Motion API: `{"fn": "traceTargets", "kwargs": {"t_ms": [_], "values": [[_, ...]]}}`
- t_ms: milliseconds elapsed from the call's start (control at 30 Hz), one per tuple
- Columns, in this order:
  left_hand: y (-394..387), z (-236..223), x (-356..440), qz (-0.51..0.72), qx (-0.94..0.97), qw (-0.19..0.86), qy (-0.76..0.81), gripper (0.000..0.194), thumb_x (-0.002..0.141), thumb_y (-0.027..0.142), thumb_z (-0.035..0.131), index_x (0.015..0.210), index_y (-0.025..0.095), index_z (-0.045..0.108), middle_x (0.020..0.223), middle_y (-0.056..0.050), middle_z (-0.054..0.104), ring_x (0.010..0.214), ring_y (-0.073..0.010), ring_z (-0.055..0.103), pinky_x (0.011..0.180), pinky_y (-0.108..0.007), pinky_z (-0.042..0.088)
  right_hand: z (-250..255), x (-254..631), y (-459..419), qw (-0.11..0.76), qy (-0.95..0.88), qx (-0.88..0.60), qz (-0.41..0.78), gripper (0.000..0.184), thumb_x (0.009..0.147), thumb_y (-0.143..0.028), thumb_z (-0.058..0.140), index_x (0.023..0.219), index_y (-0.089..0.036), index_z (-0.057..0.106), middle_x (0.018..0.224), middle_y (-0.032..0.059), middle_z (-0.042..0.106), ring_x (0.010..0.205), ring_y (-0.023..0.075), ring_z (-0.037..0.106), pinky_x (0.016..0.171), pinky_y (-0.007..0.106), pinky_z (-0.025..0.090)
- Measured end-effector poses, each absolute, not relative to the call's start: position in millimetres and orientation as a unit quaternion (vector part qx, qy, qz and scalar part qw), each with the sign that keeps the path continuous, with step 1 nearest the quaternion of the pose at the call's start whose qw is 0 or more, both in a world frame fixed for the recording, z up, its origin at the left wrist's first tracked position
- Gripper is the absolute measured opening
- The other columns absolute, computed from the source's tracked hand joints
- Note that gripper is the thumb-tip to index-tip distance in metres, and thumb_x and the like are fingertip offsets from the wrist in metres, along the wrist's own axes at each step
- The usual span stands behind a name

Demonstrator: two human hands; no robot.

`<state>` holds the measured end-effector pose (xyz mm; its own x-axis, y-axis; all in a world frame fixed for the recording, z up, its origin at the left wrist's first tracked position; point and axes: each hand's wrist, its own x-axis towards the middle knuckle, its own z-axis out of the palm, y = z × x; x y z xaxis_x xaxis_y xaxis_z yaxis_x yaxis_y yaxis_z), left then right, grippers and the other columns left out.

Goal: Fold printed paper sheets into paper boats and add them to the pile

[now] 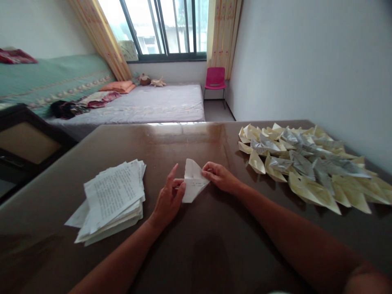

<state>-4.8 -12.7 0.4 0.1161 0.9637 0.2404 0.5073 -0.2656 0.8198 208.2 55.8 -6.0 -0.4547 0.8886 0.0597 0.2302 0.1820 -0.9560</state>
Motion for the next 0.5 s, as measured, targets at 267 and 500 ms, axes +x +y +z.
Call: {"fn": "traceTargets", "kwargs": {"t_ms": [267,500], "values": [[-13,3,-12,0.324,0.831,-0.002,0.452,0.051,0.083,0.006,0.046,0.128,0.03,0.055,0.131,-0.008,0.048,0.129,-0.0251,0.04,0.103,-0.045,0.041,0,219,62,0.255,-0.762,-0.358,0.474,0.033,0.085,-0.042,0.057,0.088,-0.013,0.071,0.074,0.002,0.067,0.066,0.0116,0.055,0.063,0.023,0.042],[-11,-1,-12,0.197,0.908,-0.031,0.369,0.032,0.094,0.022,0.046,0.122,0.028,0.059,0.12,-0.005,0.062,0.113,-0.0206,0.053,0.094,-0.037,0.048,-4,214,62,0.301,-0.754,-0.401,0.425,0.026,0.089,-0.035,0.05,0.09,-0.015,0.067,0.082,0.0035,0.069,0.065,0.0113,0.061,0.06,0.022,0.045]]}}
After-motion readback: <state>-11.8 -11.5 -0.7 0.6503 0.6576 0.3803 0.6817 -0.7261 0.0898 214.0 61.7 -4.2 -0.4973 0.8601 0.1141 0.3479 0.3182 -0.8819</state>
